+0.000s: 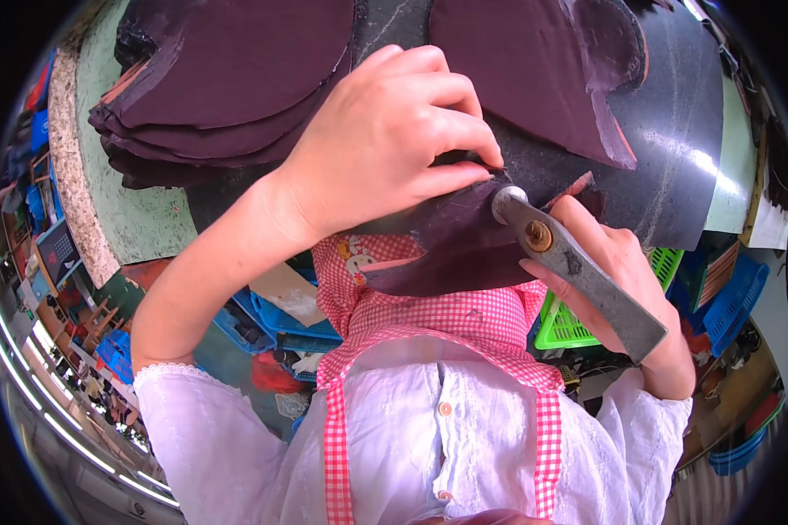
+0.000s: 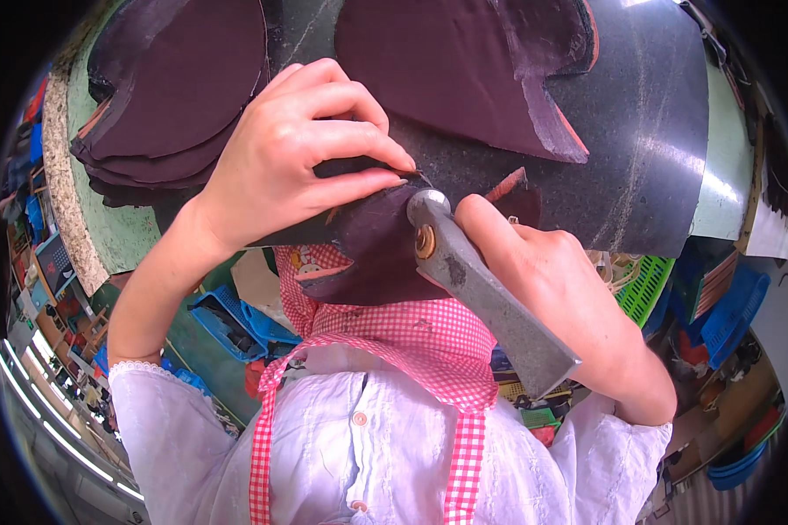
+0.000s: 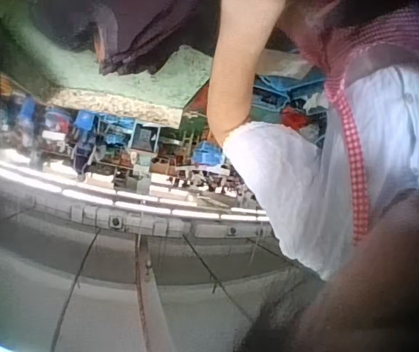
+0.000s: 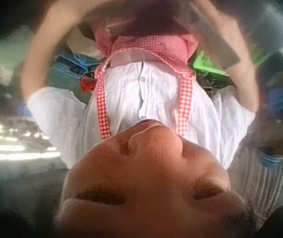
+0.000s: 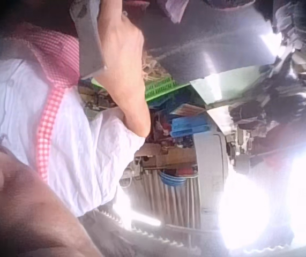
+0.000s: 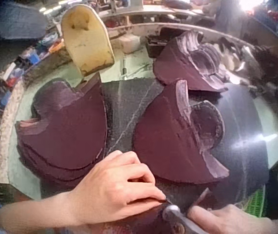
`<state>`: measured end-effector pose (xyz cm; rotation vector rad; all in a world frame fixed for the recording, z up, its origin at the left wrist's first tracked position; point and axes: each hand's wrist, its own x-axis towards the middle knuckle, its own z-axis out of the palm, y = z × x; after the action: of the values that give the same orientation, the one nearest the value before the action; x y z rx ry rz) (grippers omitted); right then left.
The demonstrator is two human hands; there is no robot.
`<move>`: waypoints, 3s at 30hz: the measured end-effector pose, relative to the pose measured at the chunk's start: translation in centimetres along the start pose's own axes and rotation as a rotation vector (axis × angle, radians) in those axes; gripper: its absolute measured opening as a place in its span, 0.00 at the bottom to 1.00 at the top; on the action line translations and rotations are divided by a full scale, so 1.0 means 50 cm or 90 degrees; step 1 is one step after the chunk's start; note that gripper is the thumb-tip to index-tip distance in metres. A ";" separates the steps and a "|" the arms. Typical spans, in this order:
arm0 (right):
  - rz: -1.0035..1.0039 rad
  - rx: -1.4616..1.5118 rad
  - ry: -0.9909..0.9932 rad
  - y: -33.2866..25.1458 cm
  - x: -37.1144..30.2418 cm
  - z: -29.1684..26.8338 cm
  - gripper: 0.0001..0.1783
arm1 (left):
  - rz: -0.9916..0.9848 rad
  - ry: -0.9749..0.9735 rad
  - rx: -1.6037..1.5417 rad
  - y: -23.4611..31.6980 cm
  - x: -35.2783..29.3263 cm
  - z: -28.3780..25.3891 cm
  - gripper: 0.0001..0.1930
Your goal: The person repeatedly takes leather shoe upper pieces, folds their edges by hand, and hammers the folded edges with a hammer before stacking them onto a pile.
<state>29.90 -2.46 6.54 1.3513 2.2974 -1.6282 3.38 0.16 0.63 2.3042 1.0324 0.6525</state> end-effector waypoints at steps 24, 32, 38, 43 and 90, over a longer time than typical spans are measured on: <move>-0.118 -0.126 0.087 -0.019 0.036 0.003 0.12 | 0.086 0.112 0.206 0.044 -0.063 0.021 0.13; -0.156 -0.089 0.127 -0.027 0.057 -0.034 0.13 | -0.061 0.090 0.113 0.050 -0.087 0.024 0.12; -0.110 -0.115 -0.041 -0.036 0.051 -0.030 0.13 | -0.084 0.118 0.156 0.059 -0.084 0.005 0.13; -0.231 -0.094 0.071 -0.022 0.065 -0.029 0.10 | -0.108 0.121 0.070 0.054 -0.109 0.024 0.13; -0.061 0.061 0.042 0.012 -0.006 -0.043 0.10 | 0.144 0.023 0.036 -0.028 0.032 -0.010 0.11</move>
<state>31.44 -0.93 7.22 1.3528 2.3842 -1.7687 3.28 2.31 0.44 2.4891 0.8224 0.7645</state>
